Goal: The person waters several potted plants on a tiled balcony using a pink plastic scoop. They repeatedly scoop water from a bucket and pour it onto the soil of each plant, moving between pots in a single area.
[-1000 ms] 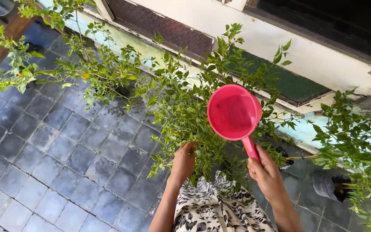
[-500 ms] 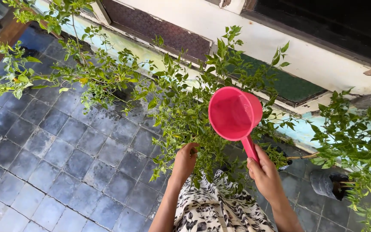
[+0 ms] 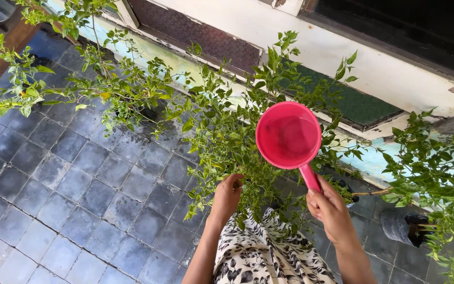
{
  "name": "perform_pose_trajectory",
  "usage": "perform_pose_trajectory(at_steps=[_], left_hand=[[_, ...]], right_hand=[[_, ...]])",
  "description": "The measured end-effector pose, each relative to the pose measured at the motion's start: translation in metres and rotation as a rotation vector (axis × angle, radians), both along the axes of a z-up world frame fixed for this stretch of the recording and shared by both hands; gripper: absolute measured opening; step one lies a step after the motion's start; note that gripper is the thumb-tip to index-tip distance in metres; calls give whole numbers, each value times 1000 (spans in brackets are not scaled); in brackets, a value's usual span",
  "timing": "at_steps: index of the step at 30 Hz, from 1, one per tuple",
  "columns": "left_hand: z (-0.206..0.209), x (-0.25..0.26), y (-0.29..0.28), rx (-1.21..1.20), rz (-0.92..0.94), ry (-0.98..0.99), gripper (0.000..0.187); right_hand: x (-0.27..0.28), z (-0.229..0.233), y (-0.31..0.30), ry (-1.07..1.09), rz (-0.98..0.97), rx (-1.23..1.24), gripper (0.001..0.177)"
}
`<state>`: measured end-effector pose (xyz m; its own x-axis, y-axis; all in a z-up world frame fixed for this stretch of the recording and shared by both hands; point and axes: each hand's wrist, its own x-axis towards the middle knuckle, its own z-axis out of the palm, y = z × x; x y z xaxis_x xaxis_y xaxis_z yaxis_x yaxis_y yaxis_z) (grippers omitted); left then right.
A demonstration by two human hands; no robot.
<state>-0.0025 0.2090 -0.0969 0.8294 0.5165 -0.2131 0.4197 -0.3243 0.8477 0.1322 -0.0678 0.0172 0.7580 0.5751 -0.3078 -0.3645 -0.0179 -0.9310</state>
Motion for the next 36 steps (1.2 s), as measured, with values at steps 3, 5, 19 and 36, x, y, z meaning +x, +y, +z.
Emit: perform_pose_trajectory(at_steps=[3,5,19,36], left_hand=[[-2,-1,-1,-6,6,-20,49],[-2,0,-2,3,0,-24,48],[-3,-4,-2,-1,16,-33,47],[-3,-11,0,-10,-30,-60,42]], right_hand=[[-1,4,0,-24,0,-8,59],[-2,2,-1,-20,-12,-22,56],[-8,-19,-2,-163,-31,-150,62],[-25,17,-28,199,-83,148,59]])
